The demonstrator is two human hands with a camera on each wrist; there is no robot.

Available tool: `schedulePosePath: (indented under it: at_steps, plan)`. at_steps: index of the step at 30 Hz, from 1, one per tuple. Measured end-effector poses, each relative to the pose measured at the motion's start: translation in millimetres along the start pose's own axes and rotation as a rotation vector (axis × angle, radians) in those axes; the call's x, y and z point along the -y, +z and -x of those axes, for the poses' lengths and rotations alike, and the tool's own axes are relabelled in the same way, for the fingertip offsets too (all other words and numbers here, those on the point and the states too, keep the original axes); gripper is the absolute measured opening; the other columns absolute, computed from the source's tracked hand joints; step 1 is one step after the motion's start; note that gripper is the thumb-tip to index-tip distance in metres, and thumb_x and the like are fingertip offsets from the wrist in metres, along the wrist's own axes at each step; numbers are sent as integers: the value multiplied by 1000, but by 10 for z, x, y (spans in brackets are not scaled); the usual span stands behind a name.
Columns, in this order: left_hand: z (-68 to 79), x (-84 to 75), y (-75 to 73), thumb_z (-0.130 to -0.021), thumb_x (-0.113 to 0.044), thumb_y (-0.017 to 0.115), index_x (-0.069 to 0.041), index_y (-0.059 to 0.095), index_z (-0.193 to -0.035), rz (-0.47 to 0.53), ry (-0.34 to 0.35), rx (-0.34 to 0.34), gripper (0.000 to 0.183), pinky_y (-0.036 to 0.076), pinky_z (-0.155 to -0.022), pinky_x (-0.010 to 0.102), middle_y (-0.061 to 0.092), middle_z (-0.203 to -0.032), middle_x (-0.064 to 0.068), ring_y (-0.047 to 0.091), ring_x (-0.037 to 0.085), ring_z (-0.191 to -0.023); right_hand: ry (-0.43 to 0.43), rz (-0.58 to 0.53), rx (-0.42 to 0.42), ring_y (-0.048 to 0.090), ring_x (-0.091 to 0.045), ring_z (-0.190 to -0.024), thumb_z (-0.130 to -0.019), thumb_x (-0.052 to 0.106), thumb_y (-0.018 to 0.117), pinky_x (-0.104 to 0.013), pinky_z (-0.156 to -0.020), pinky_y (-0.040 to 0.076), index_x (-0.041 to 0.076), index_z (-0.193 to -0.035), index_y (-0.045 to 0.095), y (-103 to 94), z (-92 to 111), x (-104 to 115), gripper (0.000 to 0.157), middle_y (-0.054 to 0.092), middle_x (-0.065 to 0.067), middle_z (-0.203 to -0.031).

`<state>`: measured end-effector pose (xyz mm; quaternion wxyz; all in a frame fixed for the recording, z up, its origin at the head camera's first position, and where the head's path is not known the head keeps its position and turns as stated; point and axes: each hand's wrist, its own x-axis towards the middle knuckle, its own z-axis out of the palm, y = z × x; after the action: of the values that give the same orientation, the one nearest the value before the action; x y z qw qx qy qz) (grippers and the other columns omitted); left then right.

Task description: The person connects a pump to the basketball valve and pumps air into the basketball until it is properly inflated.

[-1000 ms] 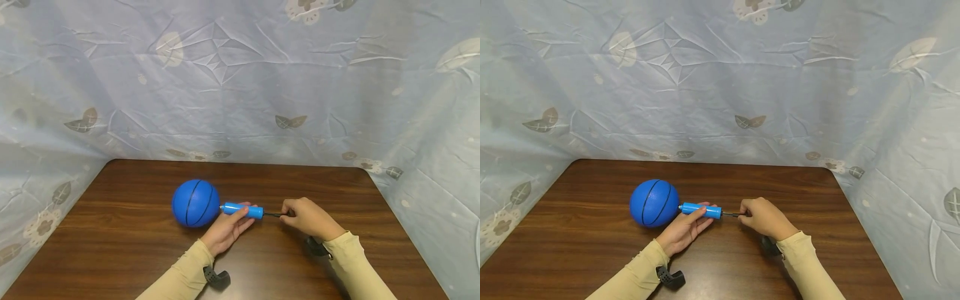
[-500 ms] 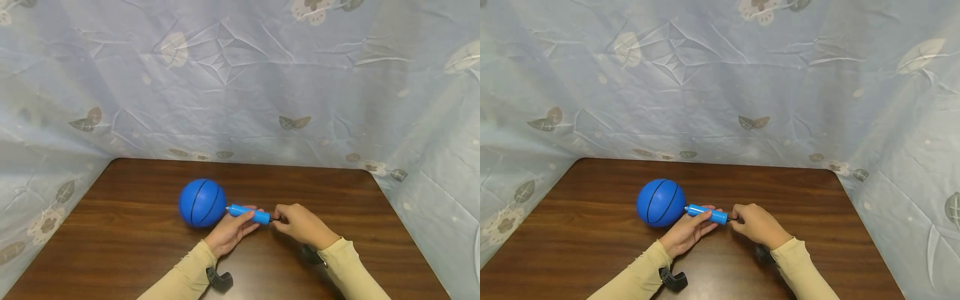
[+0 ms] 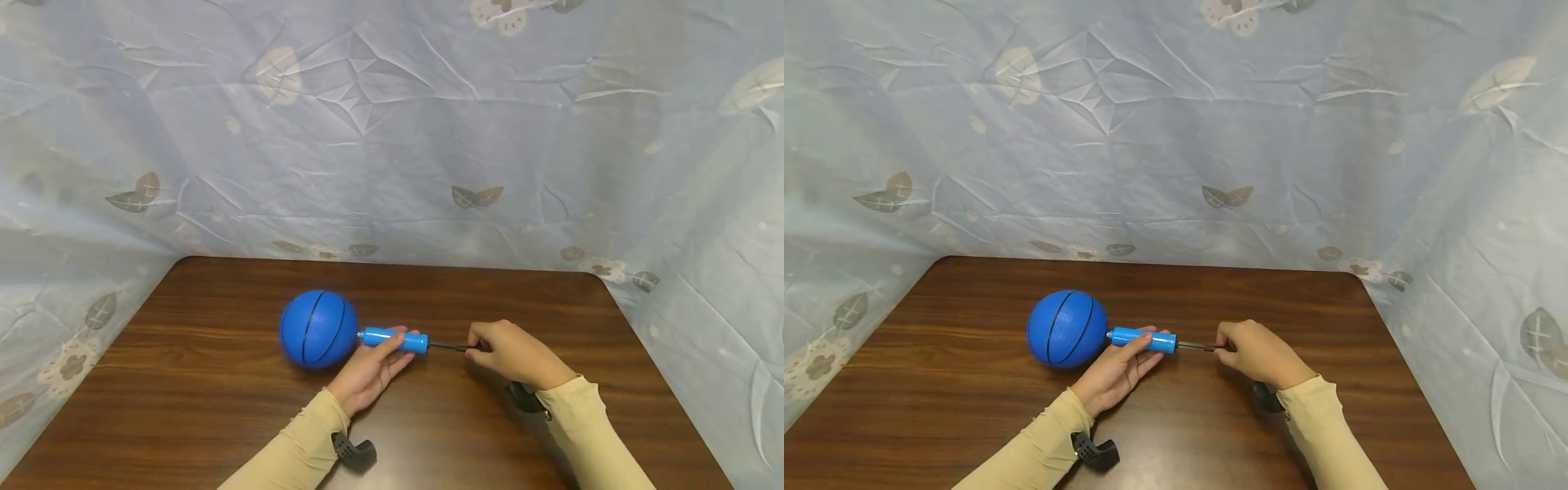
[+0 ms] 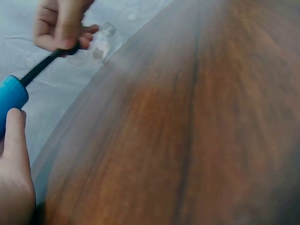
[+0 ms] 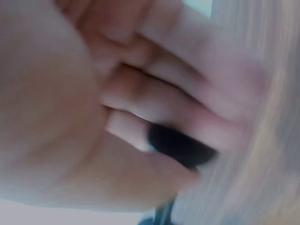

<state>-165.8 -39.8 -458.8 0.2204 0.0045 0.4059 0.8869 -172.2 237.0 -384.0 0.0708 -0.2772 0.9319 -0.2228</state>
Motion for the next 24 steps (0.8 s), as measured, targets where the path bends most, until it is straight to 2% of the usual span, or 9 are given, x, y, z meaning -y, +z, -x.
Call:
schedulePosePath:
  at_steps: [4, 11, 16, 20, 24]
  plan:
    - [7, 0, 1, -106, -9, 58, 4, 40, -145, 7, -17, 7, 44, 54, -105, 32, 61, -141, 18, 64, 21, -124, -52, 27, -98, 43, 0, -56, -93, 12, 77, -21, -49, 41, 18, -87, 65, 128, -101, 125, 14, 57, 14, -71]
    - [14, 29, 22, -106, -10, 59, 6, 38, -148, -39, -41, 58, 49, 50, -110, 34, 58, -145, 20, 61, 21, -129, -120, 13, -190, 47, 0, -61, -92, 10, 77, -19, -53, 47, 13, -91, 68, 313, -198, 272, 9, 62, 12, -75]
    - [18, 32, 21, -106, -11, 60, 8, 39, -147, -44, -32, 45, 50, 52, -108, 35, 59, -143, 19, 63, 21, -127, -108, -26, -133, 51, 1, -64, -94, 12, 75, -20, -57, 49, 15, -93, 68, 290, -168, 254, 8, 64, 13, -79]
    - [10, 24, 28, -105, -11, 62, 8, 42, -144, -50, -14, 28, 48, 53, -107, 36, 59, -142, 21, 64, 22, -125, -46, -47, -51, 48, 0, -58, -96, 13, 73, -21, -51, 45, 17, -91, 65, 174, -102, 183, 10, 60, 13, -73]
    - [9, -3, 32, -105, -10, 61, 8, 41, -145, -25, 11, -19, 48, 53, -106, 35, 59, -143, 22, 65, 23, -123, 13, -24, -3, 44, -2, -56, -98, 15, 72, -22, -50, 41, 18, -89, 63, 30, -33, 69, 13, 55, 12, -69]
